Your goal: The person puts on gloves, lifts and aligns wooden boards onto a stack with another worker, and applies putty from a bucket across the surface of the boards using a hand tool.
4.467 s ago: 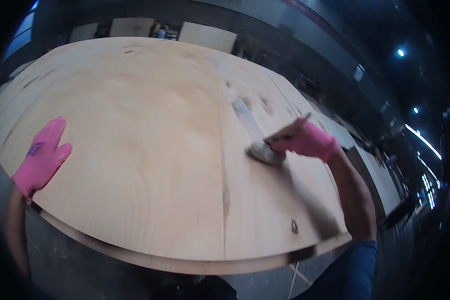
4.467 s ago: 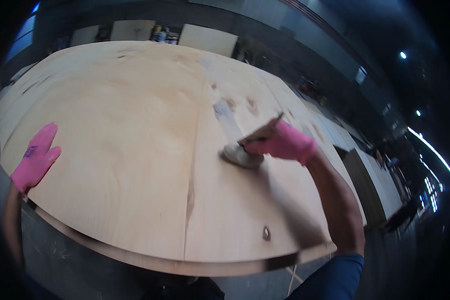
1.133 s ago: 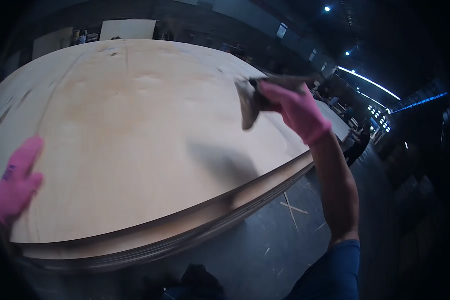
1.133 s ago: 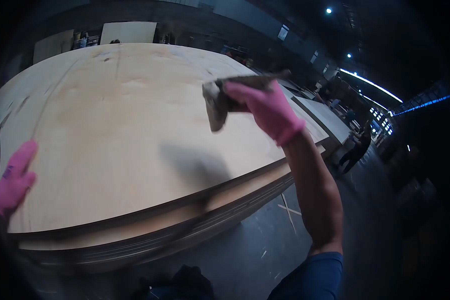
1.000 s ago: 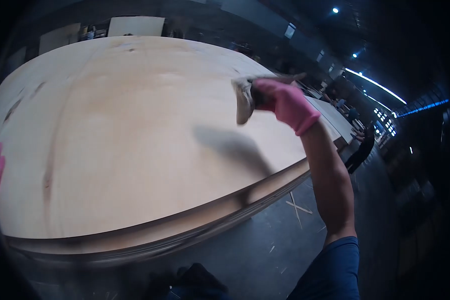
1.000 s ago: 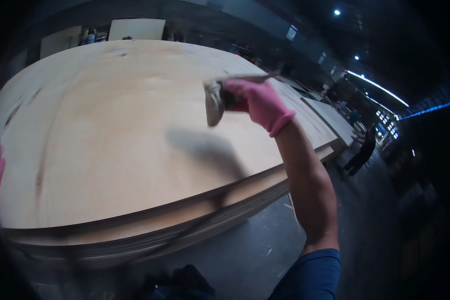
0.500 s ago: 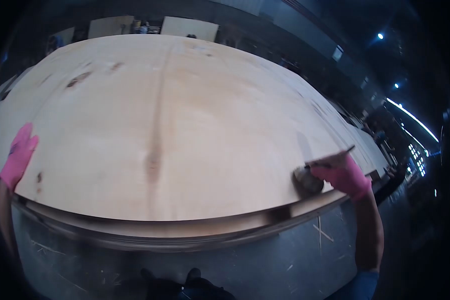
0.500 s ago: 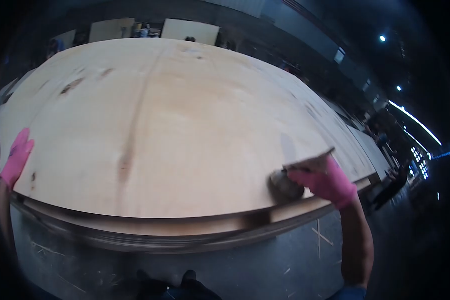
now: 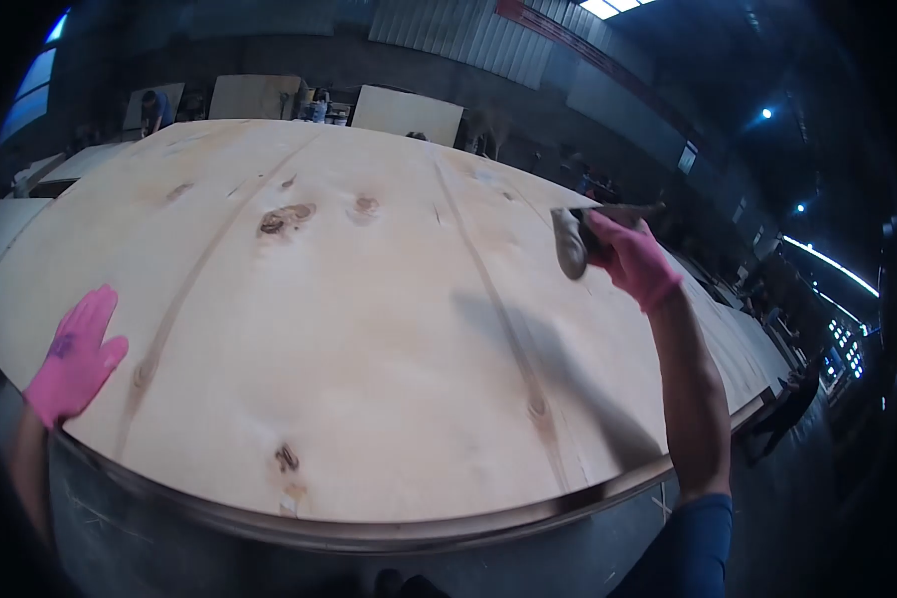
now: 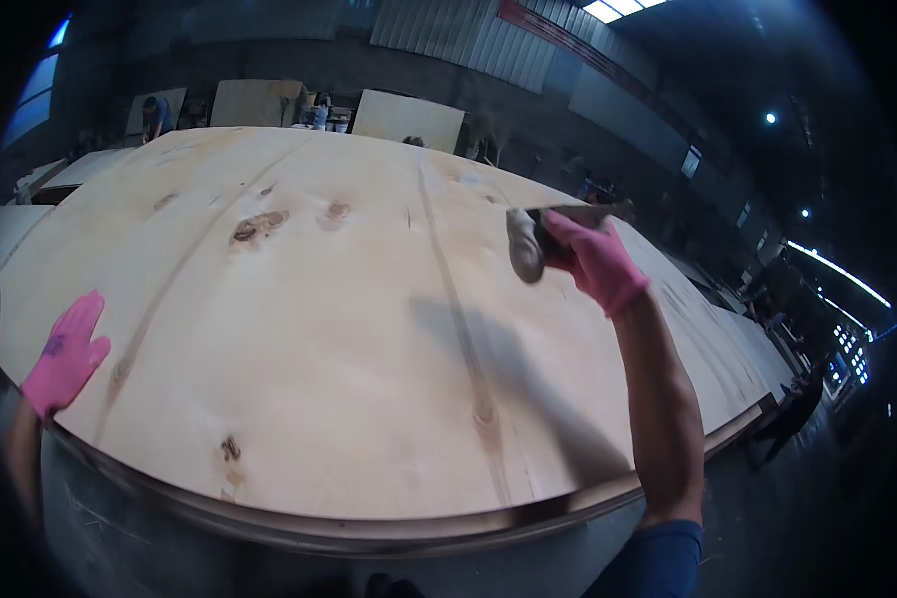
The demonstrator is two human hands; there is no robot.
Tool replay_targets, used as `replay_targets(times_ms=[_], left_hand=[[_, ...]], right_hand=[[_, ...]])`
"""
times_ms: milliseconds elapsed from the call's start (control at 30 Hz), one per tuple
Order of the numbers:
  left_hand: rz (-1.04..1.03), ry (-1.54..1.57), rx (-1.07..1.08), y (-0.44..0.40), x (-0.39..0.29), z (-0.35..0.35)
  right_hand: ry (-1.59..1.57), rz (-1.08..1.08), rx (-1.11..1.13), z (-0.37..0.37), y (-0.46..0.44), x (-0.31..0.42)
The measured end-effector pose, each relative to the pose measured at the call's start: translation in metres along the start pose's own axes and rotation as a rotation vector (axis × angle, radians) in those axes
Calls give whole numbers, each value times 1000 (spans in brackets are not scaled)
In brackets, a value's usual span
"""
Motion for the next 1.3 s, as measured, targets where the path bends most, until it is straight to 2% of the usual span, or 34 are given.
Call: replay_targets(times_ms=[233,333,367,400,467,500,600,633,733,833,967,1033,1133,1167,1267,1300], left_hand=[[-120,9,-71,13,6,4],[-42,53,-49,4,-5,13],[-29,52,-53,2,-7,14],[-34,56,-50,1,-9,14],[-53,54,-50,-3,-9,16],[-55,47,-50,-5,-9,16],[-46,30,-35,-6,-10,16],[-38,25,-28,-6,-10,16],[-28,4,-32,-4,-9,13],[-23,-20,-20,-2,-6,9],[-10,-42,-11,0,1,2],[-32,-33,-30,3,1,0],[-97,-48,-55,6,12,-8],[-117,-57,-61,8,17,-9],[-144,29,-32,12,20,1],[-135,28,-11,15,30,4]], right_hand=[[6,-141,-172,-17,-219,-24],[-108,-243,-137,-12,-292,-55],[-249,-289,-130,-14,-313,-72],[-192,-369,-11,-16,-326,-90],[554,-489,-182,-24,-336,-97],[524,-467,-203,-27,-350,-98],[1202,-196,-270,-52,-392,-96],[1451,-70,-255,-50,-426,-115],[1420,12,-243,-82,-366,-92],[1384,23,-129,-70,-325,-84],[1309,100,136,-33,-261,-92],[1159,85,297,-47,-172,-61],[1022,52,278,-57,-71,-40],[1119,366,335,-56,-49,-42],[1065,147,262,-60,40,-25],[1122,191,240,-62,67,-22]])
Point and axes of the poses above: each hand's wrist, its own y-axis away from the middle knuckle, its own z-axis out of the back of the hand, x = y × z, the point moved 2 cm from there along -y, towards the middle knuckle, and after that the axes turned 10 degrees about -z, right-handed, at the moved point
